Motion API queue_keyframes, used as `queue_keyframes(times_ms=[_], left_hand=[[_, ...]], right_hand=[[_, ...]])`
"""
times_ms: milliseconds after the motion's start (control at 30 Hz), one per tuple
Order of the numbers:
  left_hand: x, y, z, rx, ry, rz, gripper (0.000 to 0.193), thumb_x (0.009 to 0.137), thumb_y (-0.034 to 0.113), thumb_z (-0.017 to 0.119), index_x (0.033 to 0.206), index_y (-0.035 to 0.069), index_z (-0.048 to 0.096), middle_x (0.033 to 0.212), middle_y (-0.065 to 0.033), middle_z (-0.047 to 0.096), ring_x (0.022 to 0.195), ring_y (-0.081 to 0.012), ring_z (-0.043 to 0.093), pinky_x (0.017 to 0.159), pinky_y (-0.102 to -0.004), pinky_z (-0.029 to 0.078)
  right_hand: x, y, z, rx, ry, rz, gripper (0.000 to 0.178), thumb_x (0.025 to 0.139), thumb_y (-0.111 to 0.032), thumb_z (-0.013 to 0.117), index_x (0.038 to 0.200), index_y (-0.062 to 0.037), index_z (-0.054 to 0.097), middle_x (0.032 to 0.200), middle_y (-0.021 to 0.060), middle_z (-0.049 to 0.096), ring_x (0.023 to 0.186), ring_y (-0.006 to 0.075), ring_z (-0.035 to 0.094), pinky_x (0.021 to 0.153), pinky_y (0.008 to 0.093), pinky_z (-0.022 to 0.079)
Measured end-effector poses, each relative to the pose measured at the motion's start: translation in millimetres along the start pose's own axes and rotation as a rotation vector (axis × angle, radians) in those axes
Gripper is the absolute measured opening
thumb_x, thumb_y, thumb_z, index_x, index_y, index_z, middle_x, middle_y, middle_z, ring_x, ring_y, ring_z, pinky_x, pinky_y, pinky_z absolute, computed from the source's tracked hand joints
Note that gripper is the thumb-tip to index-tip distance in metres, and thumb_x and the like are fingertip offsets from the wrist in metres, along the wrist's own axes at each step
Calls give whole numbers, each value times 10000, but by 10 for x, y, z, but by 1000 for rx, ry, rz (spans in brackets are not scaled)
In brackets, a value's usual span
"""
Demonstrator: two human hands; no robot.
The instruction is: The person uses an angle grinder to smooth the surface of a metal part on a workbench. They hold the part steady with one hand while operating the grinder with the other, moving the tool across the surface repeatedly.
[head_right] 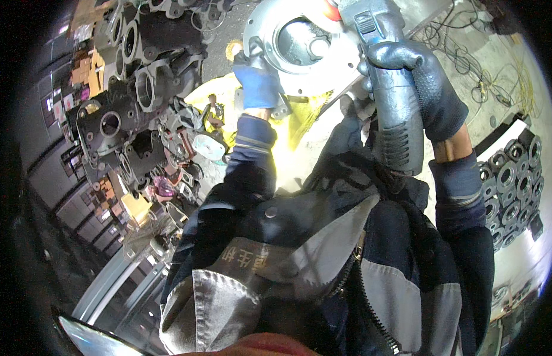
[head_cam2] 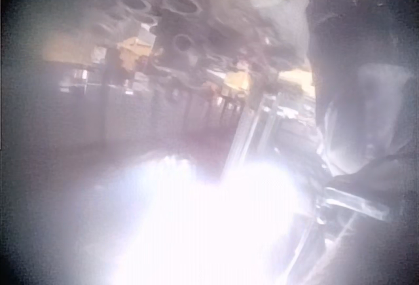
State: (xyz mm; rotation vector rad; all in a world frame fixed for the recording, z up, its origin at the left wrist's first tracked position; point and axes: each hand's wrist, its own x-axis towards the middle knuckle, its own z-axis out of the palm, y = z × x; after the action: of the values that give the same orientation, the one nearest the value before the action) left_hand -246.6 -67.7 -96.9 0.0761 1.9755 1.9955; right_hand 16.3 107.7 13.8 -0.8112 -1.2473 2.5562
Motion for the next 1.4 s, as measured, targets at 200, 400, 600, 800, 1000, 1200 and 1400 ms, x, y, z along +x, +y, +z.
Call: queue_keyframes(times_ms=[200,400,600,800,1000,1200,1400], left_hand=[[-859,340,-119,948,244,601,429,992,249,647,1212,-100,529,1060,-286,604,952,-400,615,860,-469,494],[-2125,685,637,-292,-608,-518,388,1001,153,670,1342,-5,572,1167,-95,651,957,-188,670,823,-337,575],[-2128,704,1012,-299,-656,-484,306,1012,175,671,1243,-24,645,1042,-127,692,915,-166,720,777,-306,622],[-2080,842,1165,-628,-369,-651,298,966,224,683,1081,-41,608,829,-80,663,669,-169,687,567,-292,565],[-1975,728,1172,-839,-396,-674,332,973,270,650,1086,-37,593,878,-96,665,677,-180,690,611,-319,606],[-1856,840,961,-748,-487,-769,293,1052,214,563,1239,-9,600,1138,-127,657,949,-201,705,834,-324,619],[-1736,1171,824,-504,-513,-882,331,1027,251,591,1222,-15,615,1044,-126,678,933,-202,709,832,-351,610]], right_hand=[[247,-15,-96,-193,-274,-44,378,1029,-324,608,1171,21,670,1073,147,731,922,226,746,855,323,612],[573,-96,-218,-780,-638,-679,477,902,-252,787,1287,-46,594,1255,171,642,1116,292,691,983,386,558],[849,-151,-297,-796,-796,-622,612,877,-243,820,1386,-72,525,1310,181,615,1210,320,658,1053,437,556],[1001,-259,-224,-1081,-813,-699,550,860,-164,827,1341,-64,578,1271,130,633,1176,277,662,1038,400,541],[1154,-182,-237,-1027,-805,-641,657,795,-161,860,1380,-86,570,1309,140,631,1227,298,639,1078,406,527],[1217,-40,-272,-1027,-784,-553,637,833,-128,826,1404,-66,551,1324,147,612,1225,298,642,1085,384,546],[1084,38,-216,-790,-672,-406,498,894,-135,772,1345,-37,586,1295,139,624,1184,257,658,1041,354,530]])
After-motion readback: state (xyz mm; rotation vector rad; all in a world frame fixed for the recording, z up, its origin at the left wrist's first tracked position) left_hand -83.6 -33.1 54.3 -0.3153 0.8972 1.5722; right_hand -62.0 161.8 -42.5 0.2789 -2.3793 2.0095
